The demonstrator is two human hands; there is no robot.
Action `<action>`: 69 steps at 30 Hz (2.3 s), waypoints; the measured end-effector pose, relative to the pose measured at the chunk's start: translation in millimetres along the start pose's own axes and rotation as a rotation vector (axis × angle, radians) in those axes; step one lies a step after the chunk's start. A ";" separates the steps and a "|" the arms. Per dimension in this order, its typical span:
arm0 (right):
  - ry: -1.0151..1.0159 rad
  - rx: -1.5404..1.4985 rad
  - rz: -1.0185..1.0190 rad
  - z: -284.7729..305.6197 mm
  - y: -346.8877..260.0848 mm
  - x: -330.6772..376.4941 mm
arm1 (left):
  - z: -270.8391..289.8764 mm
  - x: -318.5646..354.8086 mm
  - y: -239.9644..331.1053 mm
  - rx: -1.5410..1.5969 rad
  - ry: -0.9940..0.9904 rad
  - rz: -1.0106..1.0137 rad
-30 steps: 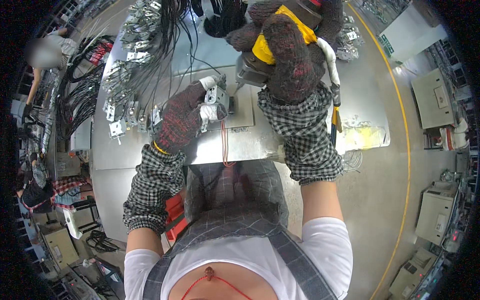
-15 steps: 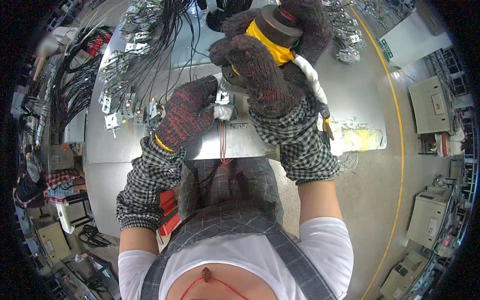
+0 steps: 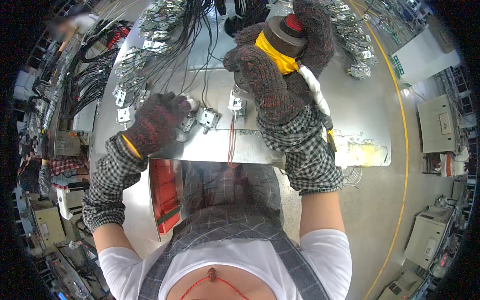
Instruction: Connecting wires and using a specialized handheld tool to assemble or test electrical switches.
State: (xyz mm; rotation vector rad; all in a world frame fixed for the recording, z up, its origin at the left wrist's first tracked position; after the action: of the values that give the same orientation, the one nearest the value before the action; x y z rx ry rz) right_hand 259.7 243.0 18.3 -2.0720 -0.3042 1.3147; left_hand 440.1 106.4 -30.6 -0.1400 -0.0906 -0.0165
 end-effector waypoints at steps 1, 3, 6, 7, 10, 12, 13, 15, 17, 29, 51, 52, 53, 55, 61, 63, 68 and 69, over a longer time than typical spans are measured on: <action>-0.001 -0.005 0.002 -1.6 -1.3 -0.7 | -2.7 -2.6 2.6 -0.078 -0.025 0.007; 0.005 0.068 0.001 -9.3 -10.2 -6.3 | -1.4 -7.3 6.4 -0.117 -0.075 0.051; 0.150 0.116 -0.133 -10.7 -20.1 -3.4 | 11.9 -12.5 9.9 -0.231 -0.063 0.029; 0.270 0.059 -0.277 -11.2 -11.4 3.2 | 16.2 -7.3 2.1 -0.110 -0.154 0.026; 0.144 -0.118 -0.059 -35.8 -41.9 -4.5 | 15.2 7.0 -26.6 0.709 -0.019 0.041; 0.077 0.012 -0.003 -17.8 -29.4 -9.9 | 19.2 29.9 -66.8 1.576 0.193 0.150; 0.006 0.158 0.047 -14.8 -24.6 -11.8 | 16.8 41.6 -82.9 1.643 0.260 0.126; 0.074 0.126 -0.018 -22.6 -30.0 -5.3 | 6.6 51.6 -89.3 1.249 0.102 0.226; 0.143 0.110 -0.085 -25.5 -31.6 0.0 | 33.7 41.8 -57.1 0.051 0.101 0.197; 0.102 -0.009 0.001 -23.5 -29.2 -4.0 | 20.0 47.9 17.7 -0.095 0.250 0.320; -0.019 0.156 -0.036 -19.5 -28.1 -5.8 | -10.3 7.9 10.4 -0.286 0.032 -0.035; 0.058 0.145 -0.100 -20.3 -28.3 -1.7 | -6.5 6.4 13.5 -0.380 0.128 -0.038; 0.056 0.145 -0.099 -18.9 -27.4 -1.2 | -6.6 6.1 14.8 -0.380 0.129 -0.036; 0.042 0.132 -0.138 -14.6 -20.1 0.8 | -7.8 6.1 16.8 -0.148 0.088 -0.050; -0.019 0.000 0.067 -19.3 -19.7 -14.9 | 4.4 1.6 26.3 -0.229 -0.042 -0.120; 0.000 -0.006 0.042 -15.3 -20.9 -20.3 | 5.5 -0.1 26.4 -0.261 0.045 -0.157; 0.001 -0.027 0.011 -9.3 -17.9 -23.3 | 1.3 -2.9 24.7 -0.204 0.059 -0.181; -0.006 -0.022 0.000 -9.7 -17.1 -22.8 | -0.4 -1.3 24.7 -0.232 0.046 -0.168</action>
State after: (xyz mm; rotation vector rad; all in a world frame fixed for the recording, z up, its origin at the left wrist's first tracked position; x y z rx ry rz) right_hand 259.9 240.3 48.2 -2.0871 -0.3226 1.3236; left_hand 439.4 130.8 -34.5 -0.3631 -0.0536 -0.1986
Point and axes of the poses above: each hand's wrist, its own x-axis away from the middle knuckle, its own z-axis out of the back of the hand, y = z × x, the point moved 6 cm from there along -x, towards the middle knuckle, and after that the axes turned 6 degrees about -y, right-handed, at the moved point
